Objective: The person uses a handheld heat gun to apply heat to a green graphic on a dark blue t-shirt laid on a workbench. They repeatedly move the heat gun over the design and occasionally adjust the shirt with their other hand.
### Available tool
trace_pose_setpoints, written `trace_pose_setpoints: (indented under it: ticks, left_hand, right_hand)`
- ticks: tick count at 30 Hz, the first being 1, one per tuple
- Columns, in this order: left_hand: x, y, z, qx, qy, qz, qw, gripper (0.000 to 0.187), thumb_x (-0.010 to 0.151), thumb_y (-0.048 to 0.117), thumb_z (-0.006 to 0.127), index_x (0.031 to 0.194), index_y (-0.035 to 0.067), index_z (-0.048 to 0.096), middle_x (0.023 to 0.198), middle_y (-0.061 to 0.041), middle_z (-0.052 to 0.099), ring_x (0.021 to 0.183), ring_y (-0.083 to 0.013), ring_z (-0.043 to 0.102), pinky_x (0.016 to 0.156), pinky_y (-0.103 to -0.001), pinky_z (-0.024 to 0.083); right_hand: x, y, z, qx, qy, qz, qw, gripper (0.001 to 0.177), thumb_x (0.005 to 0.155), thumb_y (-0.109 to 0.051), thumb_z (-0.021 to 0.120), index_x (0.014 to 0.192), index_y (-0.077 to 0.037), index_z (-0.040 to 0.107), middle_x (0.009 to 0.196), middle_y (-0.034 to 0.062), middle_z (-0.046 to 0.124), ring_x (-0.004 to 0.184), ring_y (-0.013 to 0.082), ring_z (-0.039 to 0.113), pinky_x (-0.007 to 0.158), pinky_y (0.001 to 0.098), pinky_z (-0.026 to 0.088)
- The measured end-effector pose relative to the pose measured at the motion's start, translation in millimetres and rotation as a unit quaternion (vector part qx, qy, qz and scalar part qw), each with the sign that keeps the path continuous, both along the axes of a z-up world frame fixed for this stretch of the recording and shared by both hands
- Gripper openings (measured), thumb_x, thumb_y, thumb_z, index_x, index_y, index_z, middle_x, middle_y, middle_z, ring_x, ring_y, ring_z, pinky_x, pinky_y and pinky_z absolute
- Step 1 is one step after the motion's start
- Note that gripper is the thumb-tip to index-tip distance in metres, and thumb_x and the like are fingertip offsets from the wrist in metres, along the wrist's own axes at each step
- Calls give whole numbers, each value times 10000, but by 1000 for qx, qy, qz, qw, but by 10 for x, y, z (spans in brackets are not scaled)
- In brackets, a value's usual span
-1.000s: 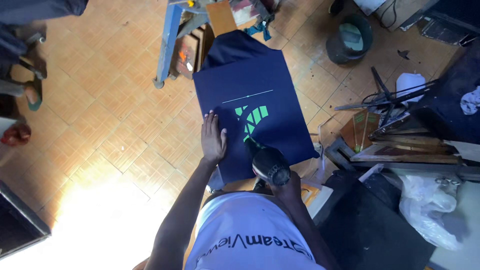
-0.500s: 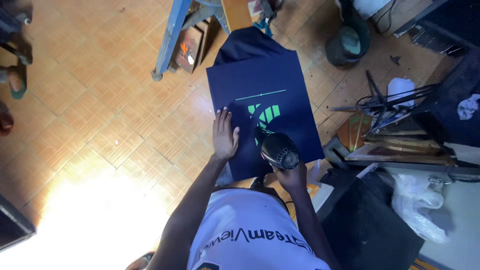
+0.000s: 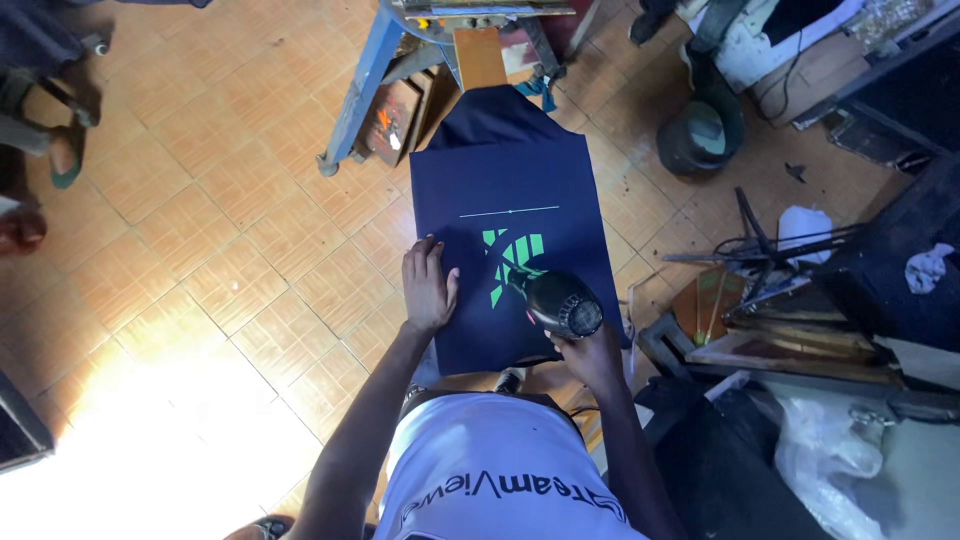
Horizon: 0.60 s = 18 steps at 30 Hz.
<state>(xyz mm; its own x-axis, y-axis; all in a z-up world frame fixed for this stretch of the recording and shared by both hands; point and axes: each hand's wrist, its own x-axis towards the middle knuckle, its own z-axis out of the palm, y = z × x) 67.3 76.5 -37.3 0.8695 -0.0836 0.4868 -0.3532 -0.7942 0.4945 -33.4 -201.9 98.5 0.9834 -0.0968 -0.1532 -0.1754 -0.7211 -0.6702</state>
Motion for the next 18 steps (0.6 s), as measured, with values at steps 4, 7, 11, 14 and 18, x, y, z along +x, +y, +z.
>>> trace_pose_setpoints:
  ticks: [4, 7, 11, 14, 18]
  left_hand:
    - [-29, 1, 90, 11, 1, 10, 1000, 502, 1033, 420, 492, 1374, 53, 531, 1406, -190, 517, 1344, -411, 489, 1136, -575, 341]
    - [-35, -2, 123, 27, -8, 15, 999, 492, 1033, 420, 490, 1361, 56, 534, 1382, -186, 528, 1303, -401, 515, 1104, -567, 365]
    - [-27, 6, 117, 45, -15, 23, 999, 491, 1038, 464, 452, 1337, 88, 553, 1299, -133, 556, 1187, -344, 574, 1003, -500, 425]
    - [-18, 7, 90, 68, -14, 32, 997, 478, 1026, 485, 439, 1313, 125, 568, 1248, -85, 553, 1101, -305, 580, 901, -460, 441]
    - [-49, -7, 199, 61, 6, 24, 998, 437, 1016, 455, 475, 1277, 121, 577, 1203, -92, 555, 1034, -314, 575, 843, -452, 432]
  right_hand:
    - [58, -33, -132, -6, 9, 33, 999, 136, 760, -221, 811, 672, -127, 769, 650, 120, 734, 738, 385, 735, 634, 437, 570]
    - [169, 111, 140, 6, 15, 20, 1000, 158, 794, -200, 791, 670, -105, 765, 651, 140, 732, 708, 398, 730, 631, 412, 560]
    - [339, 145, 179, 18, 15, -7, 1000, 134, 812, -173, 771, 694, -112, 756, 627, 98, 732, 681, 378, 732, 646, 419, 564]
    - [449, 152, 115, 14, 37, -44, 998, 178, 767, -266, 801, 669, -129, 744, 622, 61, 725, 685, 329, 741, 632, 402, 551]
    - [503, 49, 257, 33, 29, -55, 998, 191, 784, -252, 794, 701, -91, 734, 662, 106, 733, 734, 359, 747, 659, 431, 543]
